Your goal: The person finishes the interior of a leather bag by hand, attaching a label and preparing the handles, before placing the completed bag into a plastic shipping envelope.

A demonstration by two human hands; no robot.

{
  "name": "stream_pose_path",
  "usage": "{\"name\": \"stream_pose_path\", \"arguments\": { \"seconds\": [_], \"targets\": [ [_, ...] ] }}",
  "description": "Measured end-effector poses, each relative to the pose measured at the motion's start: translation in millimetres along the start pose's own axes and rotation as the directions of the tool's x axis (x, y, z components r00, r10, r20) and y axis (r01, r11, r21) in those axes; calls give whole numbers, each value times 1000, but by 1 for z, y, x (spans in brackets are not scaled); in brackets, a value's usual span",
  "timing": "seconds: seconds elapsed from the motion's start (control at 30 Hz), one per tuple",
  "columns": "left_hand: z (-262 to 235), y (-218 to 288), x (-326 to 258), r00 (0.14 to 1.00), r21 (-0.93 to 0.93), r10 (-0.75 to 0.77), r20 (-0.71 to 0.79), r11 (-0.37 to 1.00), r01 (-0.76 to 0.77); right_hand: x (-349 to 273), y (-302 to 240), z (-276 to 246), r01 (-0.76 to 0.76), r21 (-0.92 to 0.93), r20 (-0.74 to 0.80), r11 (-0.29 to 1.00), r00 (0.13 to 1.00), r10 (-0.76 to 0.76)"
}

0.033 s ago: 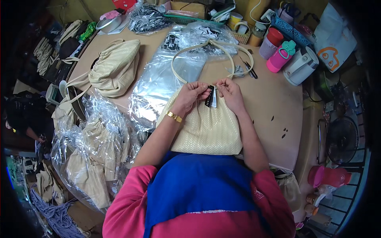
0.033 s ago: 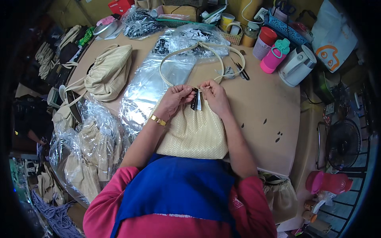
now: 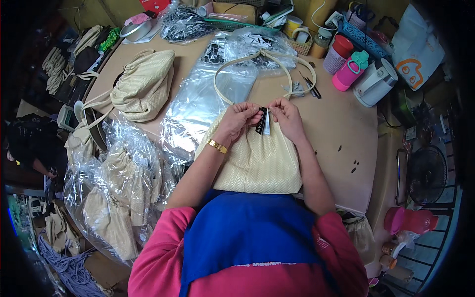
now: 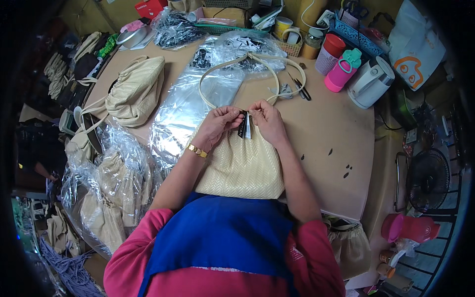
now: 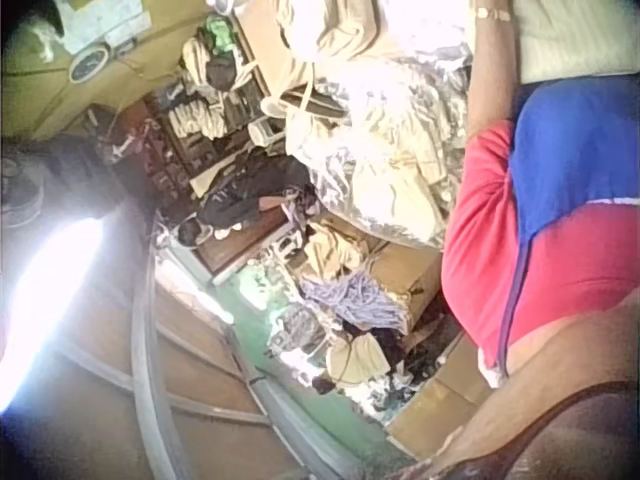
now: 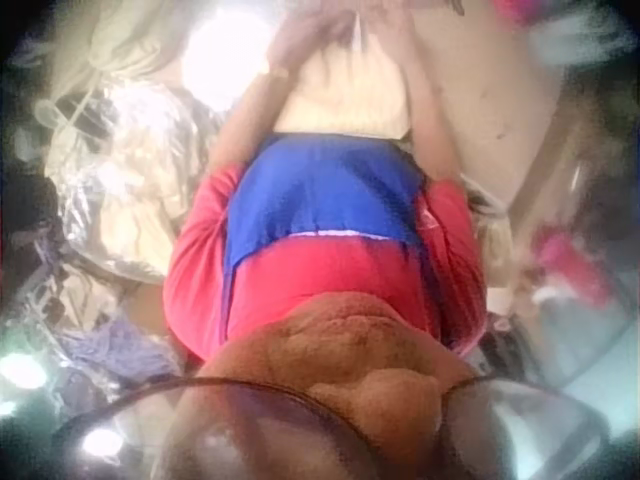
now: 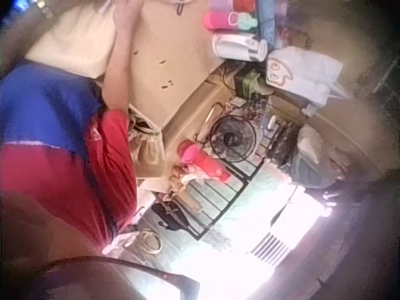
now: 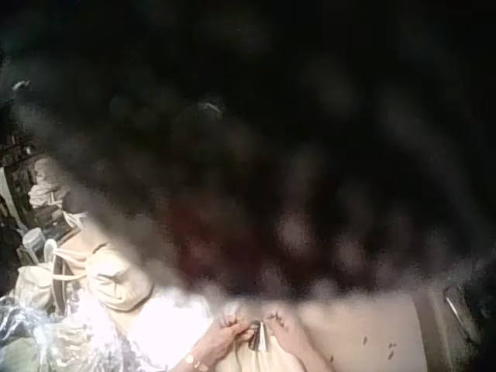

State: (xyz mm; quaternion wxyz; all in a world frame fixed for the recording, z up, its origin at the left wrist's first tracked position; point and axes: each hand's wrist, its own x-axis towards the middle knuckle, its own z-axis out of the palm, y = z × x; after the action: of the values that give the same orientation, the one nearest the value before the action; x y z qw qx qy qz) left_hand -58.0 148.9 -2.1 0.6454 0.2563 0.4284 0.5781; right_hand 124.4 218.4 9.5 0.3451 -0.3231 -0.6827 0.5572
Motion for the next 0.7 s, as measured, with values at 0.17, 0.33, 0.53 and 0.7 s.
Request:
{"name": "stream_pose_path", "arguments": {
  "seconds": [0.17,0.33,0.53,0.7],
  "targets": [
    [0,-2,2,999,-67,20,-38,998,-23,4,6,3,20,-58,-7,998,1000,-20],
    [4,-2,0,995,-65,67,-73,995,-72,3,2,5,17,-95,-28,995,999,-20],
    [7,-9,-2,980,-74,185,-68,979,-190,1,-18,9,79,-402,-25,912,995,-97],
    [7,-11,-1,983,16,157,-90,988,-156,1,-18,12,104,-433,-29,896,991,-129]
  ]
}}
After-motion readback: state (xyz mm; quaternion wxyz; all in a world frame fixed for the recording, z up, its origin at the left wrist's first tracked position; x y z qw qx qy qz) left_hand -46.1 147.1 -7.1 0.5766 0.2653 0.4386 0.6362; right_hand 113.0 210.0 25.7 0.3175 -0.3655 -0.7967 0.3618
